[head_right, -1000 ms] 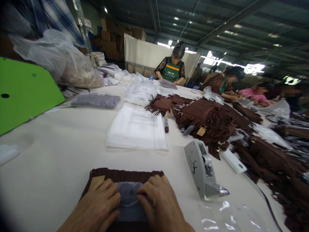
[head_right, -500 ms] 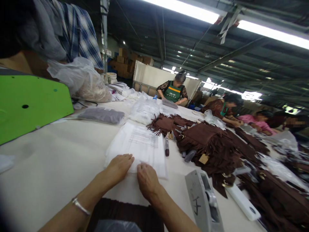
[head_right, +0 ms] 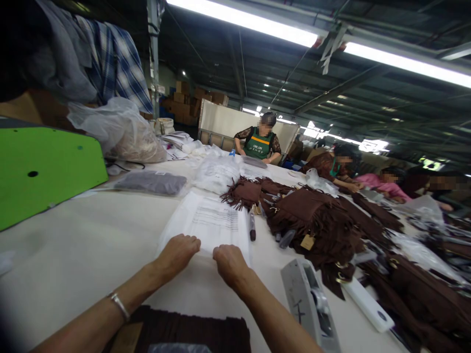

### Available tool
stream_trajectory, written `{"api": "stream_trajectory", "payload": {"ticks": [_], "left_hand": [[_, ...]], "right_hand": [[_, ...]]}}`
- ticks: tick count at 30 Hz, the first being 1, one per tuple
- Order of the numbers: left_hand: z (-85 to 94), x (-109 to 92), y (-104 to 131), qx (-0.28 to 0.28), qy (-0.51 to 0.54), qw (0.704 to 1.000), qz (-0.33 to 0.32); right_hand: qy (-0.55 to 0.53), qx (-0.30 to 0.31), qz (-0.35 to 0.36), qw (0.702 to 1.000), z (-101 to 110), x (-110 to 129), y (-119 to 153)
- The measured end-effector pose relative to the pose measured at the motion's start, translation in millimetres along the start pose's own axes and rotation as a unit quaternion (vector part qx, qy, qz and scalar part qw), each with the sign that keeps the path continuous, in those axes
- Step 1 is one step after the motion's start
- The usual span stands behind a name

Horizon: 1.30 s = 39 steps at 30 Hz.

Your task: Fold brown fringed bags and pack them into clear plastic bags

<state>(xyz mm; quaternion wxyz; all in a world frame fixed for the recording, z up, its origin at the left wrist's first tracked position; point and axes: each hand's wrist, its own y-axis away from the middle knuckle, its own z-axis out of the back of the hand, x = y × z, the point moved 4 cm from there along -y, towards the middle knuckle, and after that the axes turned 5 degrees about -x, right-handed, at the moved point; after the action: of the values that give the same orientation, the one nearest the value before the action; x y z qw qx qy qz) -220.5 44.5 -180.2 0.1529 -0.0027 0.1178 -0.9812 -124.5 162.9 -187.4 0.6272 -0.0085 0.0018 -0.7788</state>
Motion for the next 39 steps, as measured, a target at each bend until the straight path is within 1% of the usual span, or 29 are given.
{"api": "stream_trajectory", "payload": {"ticks": [5,8,10,15,18,21,25,29,32,34,37,39], "left_hand": [[8.3,1.0,-0.3,-0.025,-0.011,1.0,0.014],[10.5,1.4,1.0,-0.028,-0.007,0.999,0.019],[9.3,3.5,1.5,-0.025,0.002,1.0,0.017],[4.3,12.9,3.6,-0.01,0.034,0.999,0.012],[5.0,13.2,6.1,-0.005,0.072,0.997,0.006],[4.6,8.7,6.3,-0.005,0.102,0.995,0.002],[-3.1,5.6,2.2,-0.005,0.095,0.995,0.03],[-8.3,4.2,-1.6,-0.033,0.076,0.995,0.053],[-9.3,2.7,-0.9,-0.046,0.062,0.996,0.044],[-10.1,4.7,2.8,-0.039,0.061,0.997,0.031],[-9.8,17.4,14.6,-0.019,0.071,0.997,0.032],[-6.7,33.2,26.4,-0.015,0.08,0.995,0.06]], "right_hand": [[-0.034,-0.02,-0.029,0.999,6.7,2.9,-7.2],[-0.051,-0.03,-0.048,0.997,11.6,2.8,-8.9],[-0.068,-0.025,-0.049,0.996,15.0,2.7,-8.1],[-0.127,0.006,-0.009,0.992,17.8,4.0,-3.2],[-0.137,-0.005,-0.026,0.99,13.9,1.7,-2.8],[-0.137,-0.019,-0.048,0.989,9.7,0.1,-4.3],[-0.139,-0.019,-0.053,0.989,10.3,0.3,-6.5],[-0.081,-0.026,-0.044,0.995,15.0,4.5,-9.4],[-0.022,-0.044,-0.049,0.998,14.7,7.4,-9.2],[0.007,-0.045,-0.053,0.998,11.3,5.8,-5.3],[0.037,-0.044,-0.07,0.996,5.2,-6.9,8.8],[0.047,-0.045,-0.094,0.993,2.2,-21.8,23.3]]}}
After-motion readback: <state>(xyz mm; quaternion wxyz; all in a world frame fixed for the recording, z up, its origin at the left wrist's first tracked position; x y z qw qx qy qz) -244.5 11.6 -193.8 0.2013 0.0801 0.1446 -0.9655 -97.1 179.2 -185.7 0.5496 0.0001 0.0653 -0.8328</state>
